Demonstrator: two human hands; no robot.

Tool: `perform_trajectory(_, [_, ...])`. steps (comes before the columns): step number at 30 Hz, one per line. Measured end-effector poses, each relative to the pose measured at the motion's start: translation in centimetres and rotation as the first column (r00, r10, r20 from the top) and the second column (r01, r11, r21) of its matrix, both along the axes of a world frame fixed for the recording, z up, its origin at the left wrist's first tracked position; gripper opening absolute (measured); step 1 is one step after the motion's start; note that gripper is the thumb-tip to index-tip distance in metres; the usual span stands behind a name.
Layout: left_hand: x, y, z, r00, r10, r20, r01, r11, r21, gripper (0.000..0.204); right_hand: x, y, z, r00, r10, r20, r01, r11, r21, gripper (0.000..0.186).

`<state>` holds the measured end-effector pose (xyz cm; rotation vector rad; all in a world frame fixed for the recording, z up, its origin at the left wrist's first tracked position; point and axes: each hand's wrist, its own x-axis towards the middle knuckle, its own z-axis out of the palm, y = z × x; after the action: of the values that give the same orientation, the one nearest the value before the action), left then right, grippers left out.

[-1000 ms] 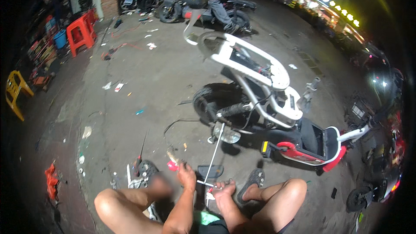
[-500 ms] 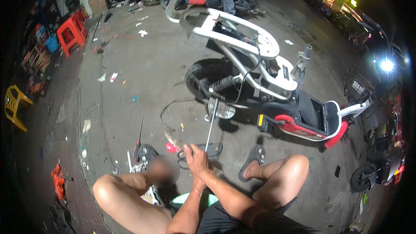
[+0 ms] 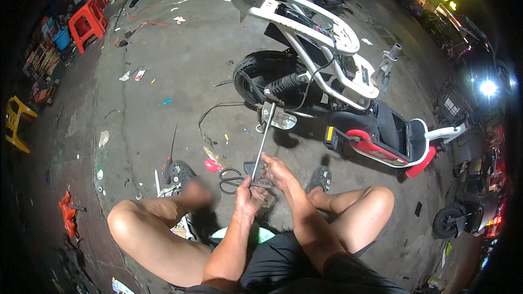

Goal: The person uses a screwdriver and a t-handle wrench to remove components and then detaches the rear wheel from the frame of a scooter.

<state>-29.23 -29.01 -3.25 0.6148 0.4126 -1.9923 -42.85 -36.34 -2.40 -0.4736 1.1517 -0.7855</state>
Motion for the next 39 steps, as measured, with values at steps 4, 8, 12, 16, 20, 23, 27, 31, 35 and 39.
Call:
perform_trajectory(4, [-0.4, 1.0, 1.5, 0.925, -0.151, 0.349, 0.132, 0.988, 0.078, 0.042, 0.5, -0.5, -0.3, 0.989, 0.114, -0.097, -0.123, 0.988, -0.092, 0.029])
perform_trajectory(8, [-1.6, 3.8, 2.3, 0.043, 0.089, 0.995, 0.147, 0.985, -0.095, 0.036, 1.1, -0.5, 0.3, 0.963, 0.027, -0.268, -0.056, 0.993, -0.1, 0.028])
perform_trajectory(12, [-0.7, 3.6, 2.1, -0.307, 0.348, 0.886, 0.355, 0.905, -0.233, 0.032, 1.7, -0.4, 1.5, 0.964, 0.037, -0.263, -0.084, 0.982, -0.17, 0.031])
perform_trajectory(16, [1.2, 1.5, 2.1, 0.816, -0.084, 0.572, 0.059, 0.996, 0.061, 0.034, 1.6, -1.2, 2.5, 0.921, 0.09, -0.378, -0.143, 0.983, -0.114, 0.03])
perform_trajectory(20, [1.4, 1.2, 2.4, 0.974, -0.052, 0.221, 0.039, 0.997, 0.066, 0.033, 1.9, -1.8, 2.7, 0.971, 0.152, -0.185, -0.164, 0.985, -0.05, 0.029])
perform_trajectory(23, [0.4, 2.7, 2.4, 0.608, -0.096, 0.788, 0.116, 0.993, 0.032, 0.032, 2.2, -1.8, 2.3, 0.982, 0.153, -0.111, -0.157, 0.987, -0.03, 0.029])
perform_trajectory(27, [-0.8, 5.2, 3.0, -0.352, 0.382, 0.855, 0.373, 0.895, -0.246, 0.034, 2.4, -1.7, 1.8, 0.941, 0.124, -0.315, -0.155, 0.985, -0.076, 0.035])
perform_trajectory(31, [-0.4, 5.5, 3.9, -0.582, 0.426, 0.692, 0.522, 0.849, -0.084, 0.05, 2.6, -1.9, 2.0, 0.904, 0.081, -0.421, -0.157, 0.976, -0.149, 0.041])
perform_trajectory(35, [0.3, 4.1, 3.9, -0.562, 0.301, 0.77, 0.497, 0.868, 0.023, 0.032, 2.8, -2.3, 2.7, 0.891, 0.068, -0.449, -0.141, 0.981, -0.13, 0.042])
perform_trajectory(39, [-0.1, 2.7, 3.2, 0.176, 0.106, 0.979, 0.318, 0.935, -0.159, 0.027, 2.5, -2.4, 2.8, 0.917, 0.115, -0.383, -0.162, 0.982, -0.093, 0.041])
